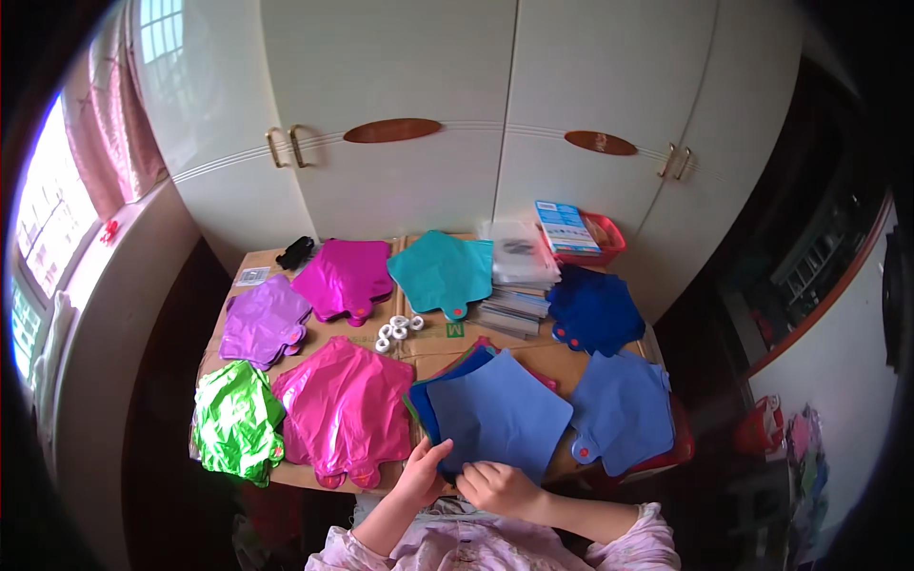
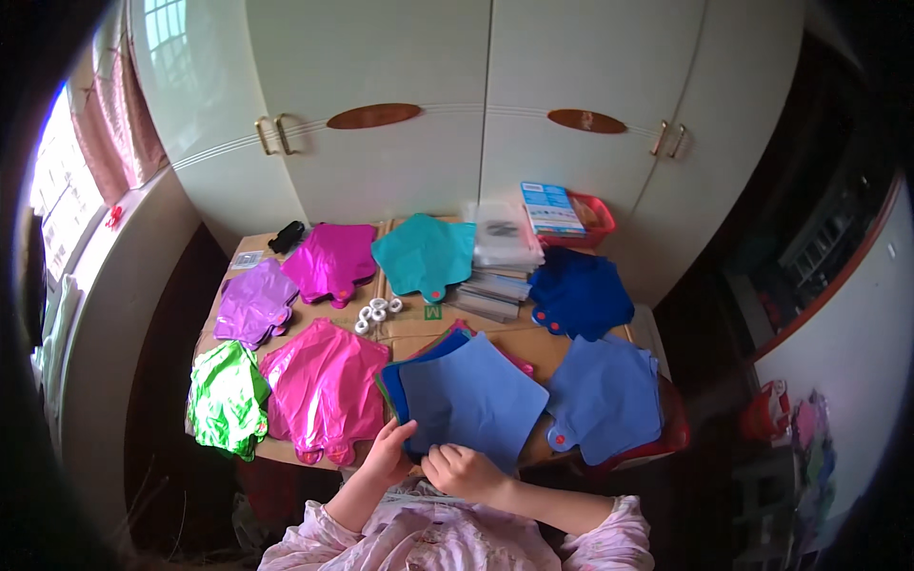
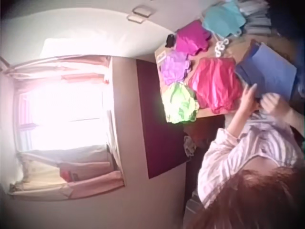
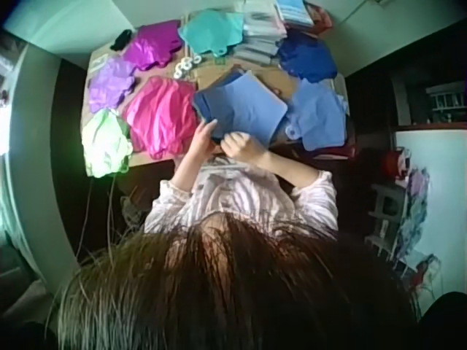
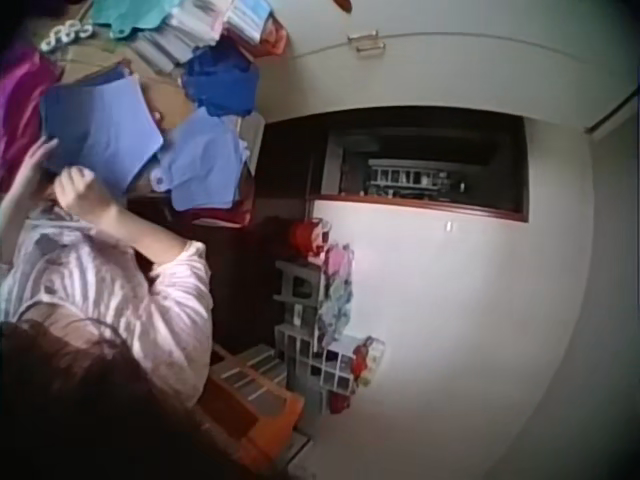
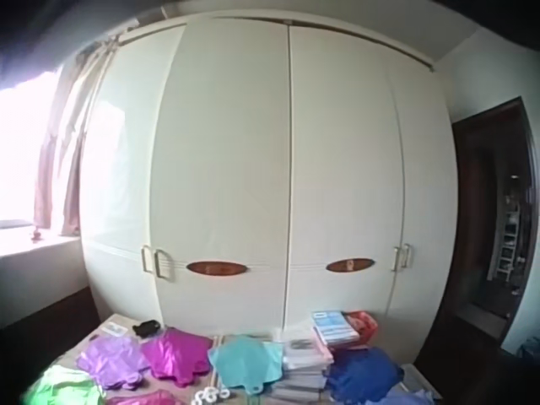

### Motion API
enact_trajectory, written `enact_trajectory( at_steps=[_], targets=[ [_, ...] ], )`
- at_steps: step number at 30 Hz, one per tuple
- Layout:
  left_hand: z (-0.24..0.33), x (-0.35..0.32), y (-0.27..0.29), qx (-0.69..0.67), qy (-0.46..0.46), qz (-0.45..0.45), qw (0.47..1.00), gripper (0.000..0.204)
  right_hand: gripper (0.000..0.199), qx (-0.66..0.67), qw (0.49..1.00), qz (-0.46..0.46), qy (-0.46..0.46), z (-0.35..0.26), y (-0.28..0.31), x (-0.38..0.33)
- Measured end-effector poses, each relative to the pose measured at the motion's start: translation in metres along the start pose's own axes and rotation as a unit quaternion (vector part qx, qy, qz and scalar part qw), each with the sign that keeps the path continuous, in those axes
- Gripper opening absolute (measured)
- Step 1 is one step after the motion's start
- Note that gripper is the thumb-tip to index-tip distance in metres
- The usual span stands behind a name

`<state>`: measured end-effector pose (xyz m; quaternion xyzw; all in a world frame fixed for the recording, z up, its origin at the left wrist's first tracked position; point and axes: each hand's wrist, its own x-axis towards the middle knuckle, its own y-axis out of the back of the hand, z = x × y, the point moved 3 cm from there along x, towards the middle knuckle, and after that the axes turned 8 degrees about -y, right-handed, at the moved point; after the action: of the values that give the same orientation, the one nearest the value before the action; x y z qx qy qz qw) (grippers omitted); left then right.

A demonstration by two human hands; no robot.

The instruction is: Fold colored fabric pieces and insert them into clear plastic packaging bags with cardboard backing.

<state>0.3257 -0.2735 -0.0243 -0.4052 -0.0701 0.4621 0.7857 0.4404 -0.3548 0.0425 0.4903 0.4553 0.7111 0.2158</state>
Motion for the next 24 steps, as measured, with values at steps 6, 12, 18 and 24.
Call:
enact_trajectory(
  at_steps=[6, 12, 18, 24],
  targets=[
    [-0.01, 0.008, 0.01, 0.082, -0.056, 0.036, 0.994, 0.034, 0.016, 0.065, 0.994, -0.04, -0.073, 0.001, -0.011, -0.019],
    [-0.002, 0.013, 0.005, 0.083, 0.01, 0.05, 0.995, 0.043, 0.044, 0.242, 0.952, -0.003, -0.187, 0.022, 0.017, -0.031],
    [0.018, 0.014, 0.009, 0.131, -0.084, 0.002, 0.988, 0.058, 0.041, 0.221, 0.926, -0.011, -0.307, 0.105, -0.009, -0.029],
    [0.018, -0.05, 0.006, 0.146, -0.113, 0.032, 0.982, 0.046, 0.052, 0.163, 0.896, -0.162, -0.38, 0.174, -0.07, -0.011]
  ],
)
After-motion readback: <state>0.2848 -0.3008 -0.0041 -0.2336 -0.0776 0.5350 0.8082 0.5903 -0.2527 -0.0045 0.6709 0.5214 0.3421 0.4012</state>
